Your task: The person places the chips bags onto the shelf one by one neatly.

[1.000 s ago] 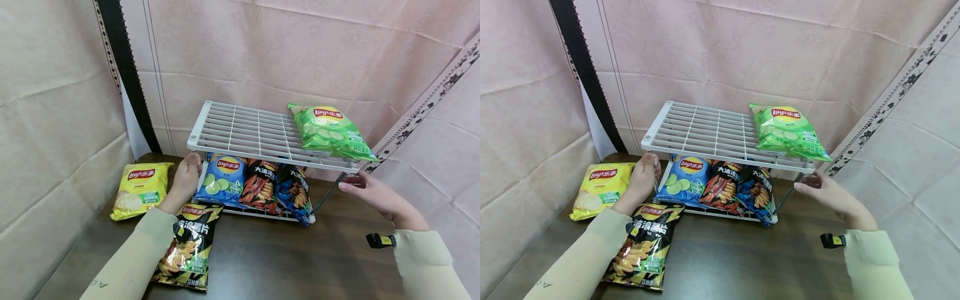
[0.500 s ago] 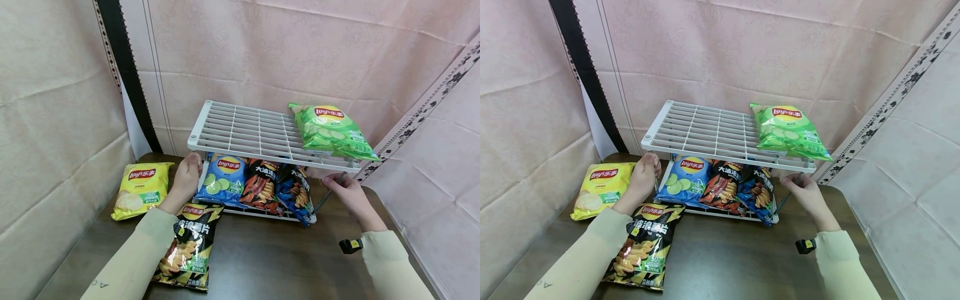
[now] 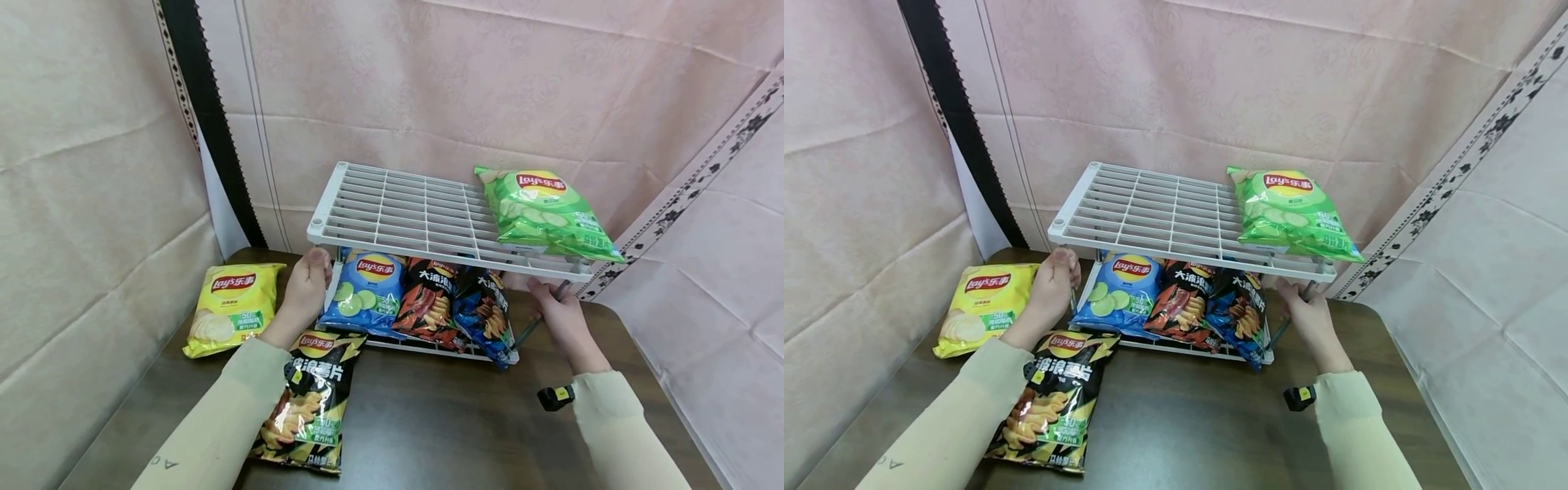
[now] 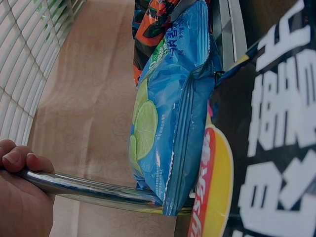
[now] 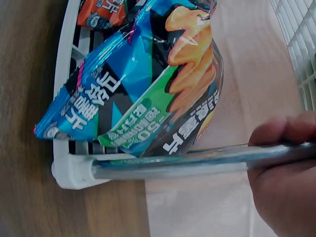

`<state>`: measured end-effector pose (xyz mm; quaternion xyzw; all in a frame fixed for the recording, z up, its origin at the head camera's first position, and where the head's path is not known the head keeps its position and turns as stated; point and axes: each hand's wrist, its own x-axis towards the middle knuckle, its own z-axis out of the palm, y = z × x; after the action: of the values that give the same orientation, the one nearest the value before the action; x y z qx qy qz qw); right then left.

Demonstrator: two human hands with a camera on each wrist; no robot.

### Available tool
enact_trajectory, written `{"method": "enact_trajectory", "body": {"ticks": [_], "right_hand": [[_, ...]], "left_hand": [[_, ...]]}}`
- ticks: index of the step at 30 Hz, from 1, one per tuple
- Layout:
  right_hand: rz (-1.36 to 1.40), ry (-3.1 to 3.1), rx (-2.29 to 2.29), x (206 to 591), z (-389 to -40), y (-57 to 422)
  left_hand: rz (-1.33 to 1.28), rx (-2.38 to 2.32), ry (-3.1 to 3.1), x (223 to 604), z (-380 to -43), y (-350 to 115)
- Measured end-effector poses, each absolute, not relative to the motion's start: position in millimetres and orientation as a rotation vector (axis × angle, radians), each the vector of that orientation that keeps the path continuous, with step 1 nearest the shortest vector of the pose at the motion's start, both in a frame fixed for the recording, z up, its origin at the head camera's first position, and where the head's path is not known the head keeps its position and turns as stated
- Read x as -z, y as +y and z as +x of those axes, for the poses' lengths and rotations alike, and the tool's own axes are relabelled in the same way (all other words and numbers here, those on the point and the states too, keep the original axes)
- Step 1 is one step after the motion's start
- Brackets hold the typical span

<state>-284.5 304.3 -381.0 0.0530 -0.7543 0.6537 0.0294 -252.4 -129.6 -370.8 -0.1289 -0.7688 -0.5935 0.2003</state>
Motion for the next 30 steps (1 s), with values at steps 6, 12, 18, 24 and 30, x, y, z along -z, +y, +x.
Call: {"method": "enact_trajectory", "body": {"ticks": [6, 12, 18, 24, 30], "right_hand": [[0.156, -2.143, -2.156, 375, -285, 291], [0.096, -2.087, -2.089, 370, -280, 282], [0.091, -2.103, -2.045, 371, -279, 283], [0.101, -2.118, -2.019, 372, -279, 281], [0.072, -2.150, -1.934, 371, -278, 278]], "left_hand": [[-0.343, 1.667, -2.155, 388, -269, -132], [-0.379, 1.663, -2.229, 398, -278, -140], [-0.366, 1.578, -2.440, 396, -266, -149], [-0.335, 1.333, -2.663, 405, -250, -162], [-0.266, 1.057, -2.861, 424, -227, -174]]}}
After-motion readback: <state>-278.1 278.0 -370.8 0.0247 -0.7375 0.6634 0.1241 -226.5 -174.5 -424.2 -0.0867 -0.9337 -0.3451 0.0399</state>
